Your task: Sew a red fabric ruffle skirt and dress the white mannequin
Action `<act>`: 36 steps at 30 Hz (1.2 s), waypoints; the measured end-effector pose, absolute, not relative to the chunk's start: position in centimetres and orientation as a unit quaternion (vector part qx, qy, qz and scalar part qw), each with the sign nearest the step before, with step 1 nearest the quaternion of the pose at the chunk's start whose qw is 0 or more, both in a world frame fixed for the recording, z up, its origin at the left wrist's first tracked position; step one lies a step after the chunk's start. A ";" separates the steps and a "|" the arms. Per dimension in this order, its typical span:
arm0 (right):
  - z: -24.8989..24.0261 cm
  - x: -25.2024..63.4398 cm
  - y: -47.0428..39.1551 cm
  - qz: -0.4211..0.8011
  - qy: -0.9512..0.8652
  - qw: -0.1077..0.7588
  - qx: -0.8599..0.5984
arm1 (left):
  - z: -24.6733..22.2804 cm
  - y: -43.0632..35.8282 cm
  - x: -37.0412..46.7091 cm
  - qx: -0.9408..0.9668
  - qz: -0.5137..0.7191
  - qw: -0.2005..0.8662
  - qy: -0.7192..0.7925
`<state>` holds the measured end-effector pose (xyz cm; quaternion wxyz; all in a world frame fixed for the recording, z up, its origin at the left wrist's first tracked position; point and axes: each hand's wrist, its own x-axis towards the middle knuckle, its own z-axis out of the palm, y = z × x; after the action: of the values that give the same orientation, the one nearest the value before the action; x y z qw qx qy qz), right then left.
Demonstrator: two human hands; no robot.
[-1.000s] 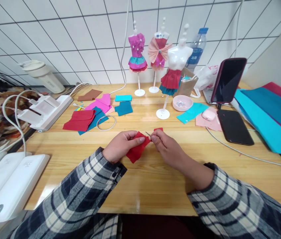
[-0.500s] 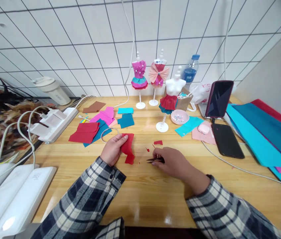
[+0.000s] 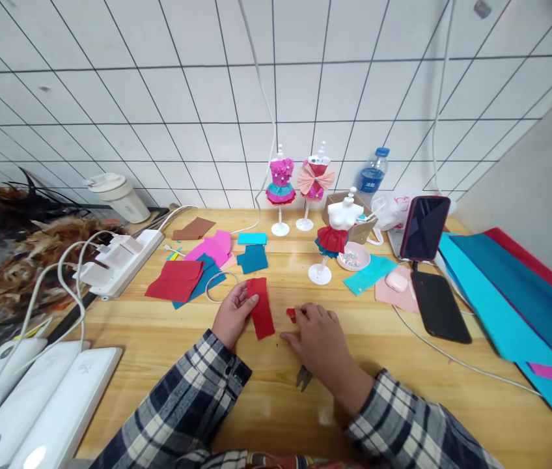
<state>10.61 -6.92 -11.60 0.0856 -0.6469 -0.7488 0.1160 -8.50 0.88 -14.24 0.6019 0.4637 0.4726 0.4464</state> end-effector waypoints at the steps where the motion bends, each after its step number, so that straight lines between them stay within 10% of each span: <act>1: -11.6 10.1 -7.3 0.107 -0.758 0.076 -0.639 | -14.6 0.9 -8.5 0.468 0.455 0.583 0.483; 15: -13.6 9.3 -7.8 0.100 -0.787 0.079 -0.604 | -13.9 -1.0 -10.2 0.716 0.321 0.015 0.620; 36: -7.7 19.5 -7.6 0.219 -0.500 0.473 -0.691 | -13.7 -2.3 -9.6 0.903 0.209 0.110 0.360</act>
<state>19.51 -7.59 -7.66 0.4733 -0.6911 -0.5002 0.2193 -9.56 -2.28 -13.73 0.1102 0.9026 0.3598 0.2092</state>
